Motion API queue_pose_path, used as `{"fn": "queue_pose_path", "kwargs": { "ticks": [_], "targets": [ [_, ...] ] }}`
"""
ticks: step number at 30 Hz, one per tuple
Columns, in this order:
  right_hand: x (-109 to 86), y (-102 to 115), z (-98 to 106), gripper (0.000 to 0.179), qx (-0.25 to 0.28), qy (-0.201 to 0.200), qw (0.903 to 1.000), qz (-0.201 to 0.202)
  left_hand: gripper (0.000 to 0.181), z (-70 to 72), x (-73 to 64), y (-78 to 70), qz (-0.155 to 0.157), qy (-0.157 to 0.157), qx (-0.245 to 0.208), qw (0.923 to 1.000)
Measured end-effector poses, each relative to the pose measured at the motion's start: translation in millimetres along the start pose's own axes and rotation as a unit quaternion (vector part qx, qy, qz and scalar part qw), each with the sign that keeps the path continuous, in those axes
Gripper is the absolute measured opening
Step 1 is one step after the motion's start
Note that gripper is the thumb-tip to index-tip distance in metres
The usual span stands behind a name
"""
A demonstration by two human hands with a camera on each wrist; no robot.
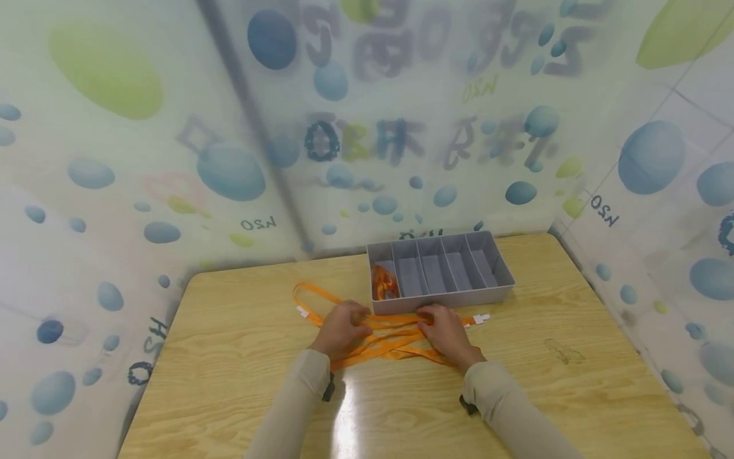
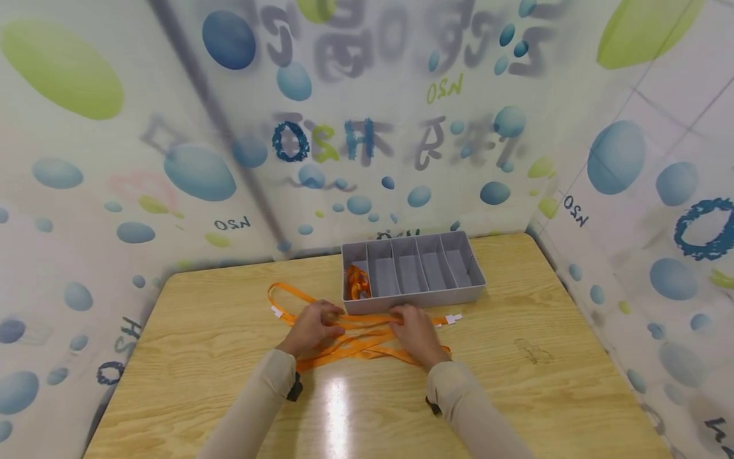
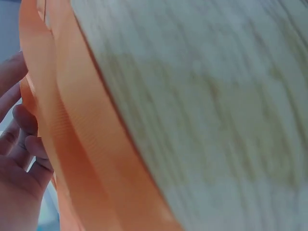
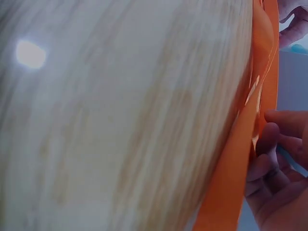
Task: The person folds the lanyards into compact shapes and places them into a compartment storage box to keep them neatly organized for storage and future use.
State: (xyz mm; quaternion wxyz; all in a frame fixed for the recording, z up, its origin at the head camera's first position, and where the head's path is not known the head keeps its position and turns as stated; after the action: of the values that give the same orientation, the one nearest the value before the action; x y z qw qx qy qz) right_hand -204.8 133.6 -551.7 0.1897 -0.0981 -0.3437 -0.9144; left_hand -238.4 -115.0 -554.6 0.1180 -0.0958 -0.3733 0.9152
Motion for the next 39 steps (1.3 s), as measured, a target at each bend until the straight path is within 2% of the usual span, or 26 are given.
{"fn": "queue_pose_path", "kwargs": {
  "ticks": [3, 12, 17, 21, 26, 32, 39],
  "targets": [
    [-0.4, 0, 0, 0.018, -0.002, 0.0, 1.0, 0.001, 0.03, -1.1, -0.7, -1.3, -0.009, -0.006, 0.009, 0.9999],
    [-2.1, -1, -1, 0.016, 0.005, -0.009, 0.9999, 0.009, 0.01, -3.8, -3.5, -1.4, -0.005, -0.003, 0.028, 0.9996],
    [-2.6, -1, -2, 0.016, 0.009, -0.009, 0.9999, 0.006, 0.006, -5.5, -4.7, -0.8, 0.003, 0.001, 0.03, 0.9996],
    [-1.9, 1, -3, 0.018, 0.015, -0.001, 0.9997, 0.018, 0.006, -5.0, -5.5, -1.4, 0.006, 0.014, 0.018, 0.9997],
    [1.3, 9, -5, 0.022, 0.034, 0.026, 0.9974, 0.058, 0.008, -1.2, -6.7, -9.3, -0.02, 0.029, -0.005, 0.9994],
    [7.7, 24, -9, 0.023, 0.067, 0.061, 0.9899, 0.109, 0.006, 0.8, -8.5, -21.8, -0.052, 0.046, -0.025, 0.9973],
    [14.0, 36, -8, 0.023, 0.095, 0.116, 0.9818, 0.116, 0.004, -1.1, -10.1, -32.5, -0.073, 0.048, -0.023, 0.9959]
  ]
}}
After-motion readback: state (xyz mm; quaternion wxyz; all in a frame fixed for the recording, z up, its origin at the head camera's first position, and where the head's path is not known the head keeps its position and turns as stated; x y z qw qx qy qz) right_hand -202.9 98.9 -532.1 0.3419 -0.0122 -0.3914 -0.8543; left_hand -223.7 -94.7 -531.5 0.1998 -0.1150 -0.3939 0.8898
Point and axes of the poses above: each hand's wrist, its own x-axis towards the middle knuckle, its own z-axis out of the back of the hand, y = z × x, the point moved 3 cm from there along x, towards the middle knuckle, and after that the axes turned 13 degrees about z, right-handed, at the moved point
